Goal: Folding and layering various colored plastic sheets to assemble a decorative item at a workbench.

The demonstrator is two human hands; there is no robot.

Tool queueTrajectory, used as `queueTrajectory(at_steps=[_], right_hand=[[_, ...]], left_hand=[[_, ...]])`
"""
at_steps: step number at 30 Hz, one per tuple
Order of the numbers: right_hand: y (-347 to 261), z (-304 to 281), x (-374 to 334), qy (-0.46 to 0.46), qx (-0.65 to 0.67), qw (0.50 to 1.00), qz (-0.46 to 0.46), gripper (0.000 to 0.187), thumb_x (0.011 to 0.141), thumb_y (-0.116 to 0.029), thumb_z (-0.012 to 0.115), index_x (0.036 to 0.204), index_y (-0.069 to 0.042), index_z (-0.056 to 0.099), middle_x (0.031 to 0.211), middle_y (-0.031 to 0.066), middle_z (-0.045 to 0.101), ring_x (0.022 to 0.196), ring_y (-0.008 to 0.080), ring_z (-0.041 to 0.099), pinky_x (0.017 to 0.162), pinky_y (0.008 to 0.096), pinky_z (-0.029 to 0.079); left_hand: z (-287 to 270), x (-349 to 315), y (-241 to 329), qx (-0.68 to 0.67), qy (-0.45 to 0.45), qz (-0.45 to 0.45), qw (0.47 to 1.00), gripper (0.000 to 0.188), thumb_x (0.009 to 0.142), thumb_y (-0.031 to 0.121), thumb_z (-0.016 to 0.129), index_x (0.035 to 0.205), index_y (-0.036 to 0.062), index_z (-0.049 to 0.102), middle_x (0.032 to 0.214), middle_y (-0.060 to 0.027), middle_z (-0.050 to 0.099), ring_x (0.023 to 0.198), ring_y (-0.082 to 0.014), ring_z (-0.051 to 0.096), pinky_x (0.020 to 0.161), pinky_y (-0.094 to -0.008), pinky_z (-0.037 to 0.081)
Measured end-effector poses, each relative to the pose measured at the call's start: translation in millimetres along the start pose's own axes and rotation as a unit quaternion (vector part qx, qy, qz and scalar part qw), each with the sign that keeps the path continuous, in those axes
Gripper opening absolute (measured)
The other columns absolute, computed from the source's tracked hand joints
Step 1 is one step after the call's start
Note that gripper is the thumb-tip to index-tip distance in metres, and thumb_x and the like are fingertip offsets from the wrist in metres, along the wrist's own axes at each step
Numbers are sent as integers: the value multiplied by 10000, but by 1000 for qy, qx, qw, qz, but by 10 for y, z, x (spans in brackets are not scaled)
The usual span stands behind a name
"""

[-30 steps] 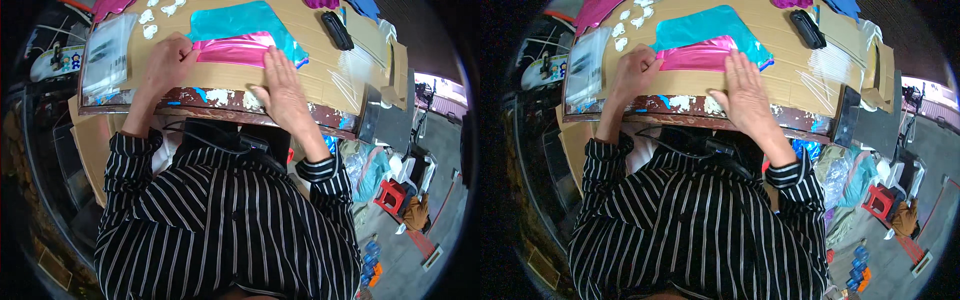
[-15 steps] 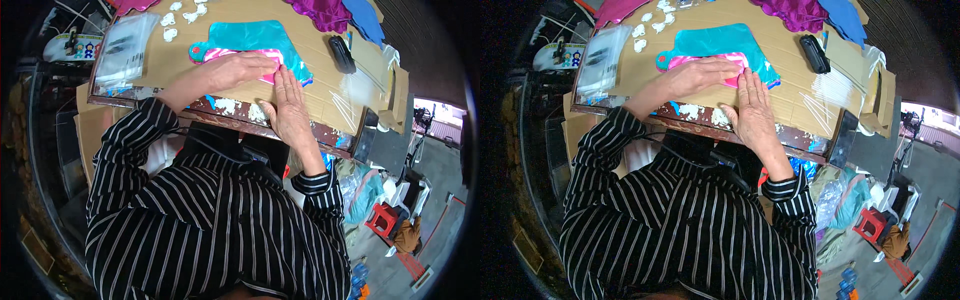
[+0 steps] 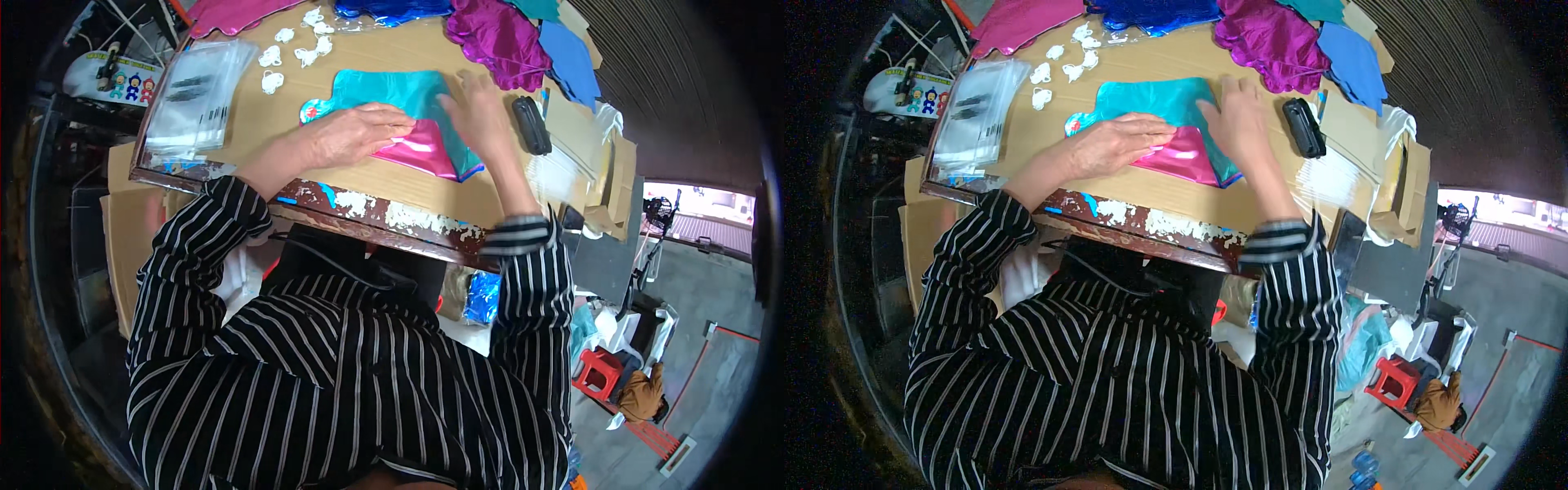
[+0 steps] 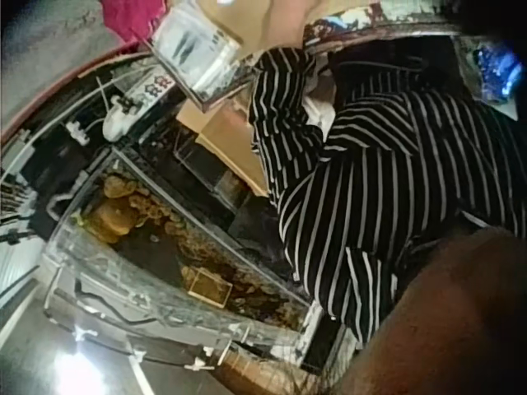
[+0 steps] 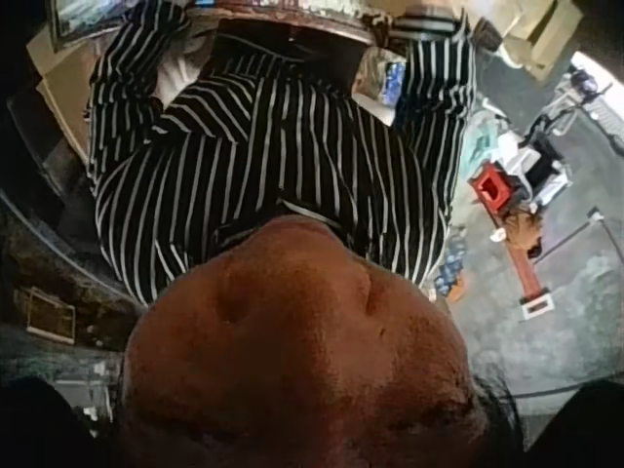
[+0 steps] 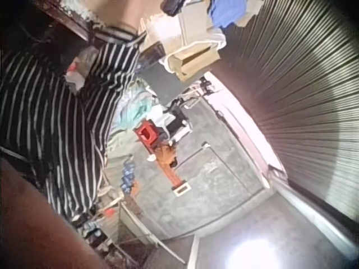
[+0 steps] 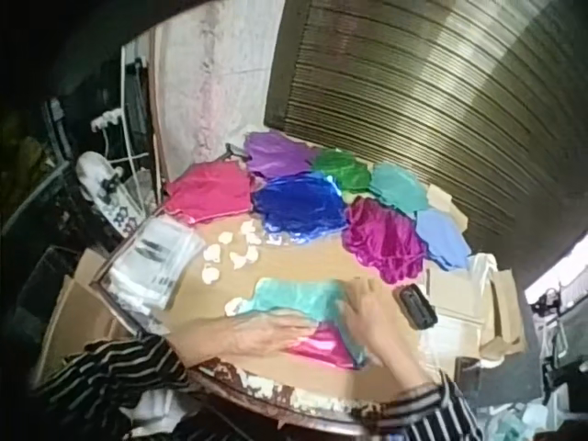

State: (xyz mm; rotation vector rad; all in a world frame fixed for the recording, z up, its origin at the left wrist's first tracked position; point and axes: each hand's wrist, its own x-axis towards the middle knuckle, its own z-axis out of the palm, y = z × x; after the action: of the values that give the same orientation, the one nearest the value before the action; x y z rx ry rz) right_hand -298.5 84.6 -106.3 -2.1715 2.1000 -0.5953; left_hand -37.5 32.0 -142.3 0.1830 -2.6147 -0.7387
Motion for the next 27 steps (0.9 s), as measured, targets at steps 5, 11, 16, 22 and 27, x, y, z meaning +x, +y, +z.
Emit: queueTrajectory(at_steps=[5, 11, 16, 22, 27], right_hand=[[-34, 196, 346, -76, -29, 994, 68, 429, 885, -301, 770, 1190, -20, 659, 1192, 238, 637, 1182, 440, 578, 1024, 490, 460], [-51, 110, 374, -75, -76, 993, 49, 442, 889, -285, 760, 1212, -4, 650, 1199, 233, 668, 1123, 452, 626, 947, 480, 498], [16, -172, 447, -113, 138, 983, 31, 316, 870, -250, 776, 1027, 13, 698, 822, 152, 699, 755, 265, 670, 669, 374, 511], [300, -418, 339, -244, 156, 941, 178, 432, 794, -354, 872, 818, 47, 710, 600, 74, 568, 587, 138, 566, 544, 347, 453], [176, -395, 244, -285, 27, 936, 207, 438, 741, -346, 914, 755, 38, 704, 544, 15, 519, 518, 126, 524, 512, 345, 431]], left_hand=[[-1, -28, 6, 74, 7, 34, 997, 447, 921, 46, 617, 1367, 17, 620, 1438, -139, 600, 1331, -313, 560, 1138, -410, 474], [12, 16, 27, 37, 17, 22, 999, 468, 877, 28, 644, 1344, 20, 640, 1442, -145, 599, 1326, -320, 570, 1117, -407, 496], [29, 62, 28, 44, 5, 32, 998, 465, 869, 28, 656, 1334, 25, 643, 1441, -147, 600, 1330, -323, 568, 1105, -408, 509], [79, 162, 64, 23, 11, 42, 999, 457, 876, 41, 652, 1333, 40, 646, 1439, -134, 604, 1327, -320, 570, 1106, -400, 511], [76, 136, 53, 42, -2, 33, 999, 462, 879, 54, 651, 1341, 50, 644, 1460, -109, 589, 1340, -310, 559, 1109, -391, 511]])
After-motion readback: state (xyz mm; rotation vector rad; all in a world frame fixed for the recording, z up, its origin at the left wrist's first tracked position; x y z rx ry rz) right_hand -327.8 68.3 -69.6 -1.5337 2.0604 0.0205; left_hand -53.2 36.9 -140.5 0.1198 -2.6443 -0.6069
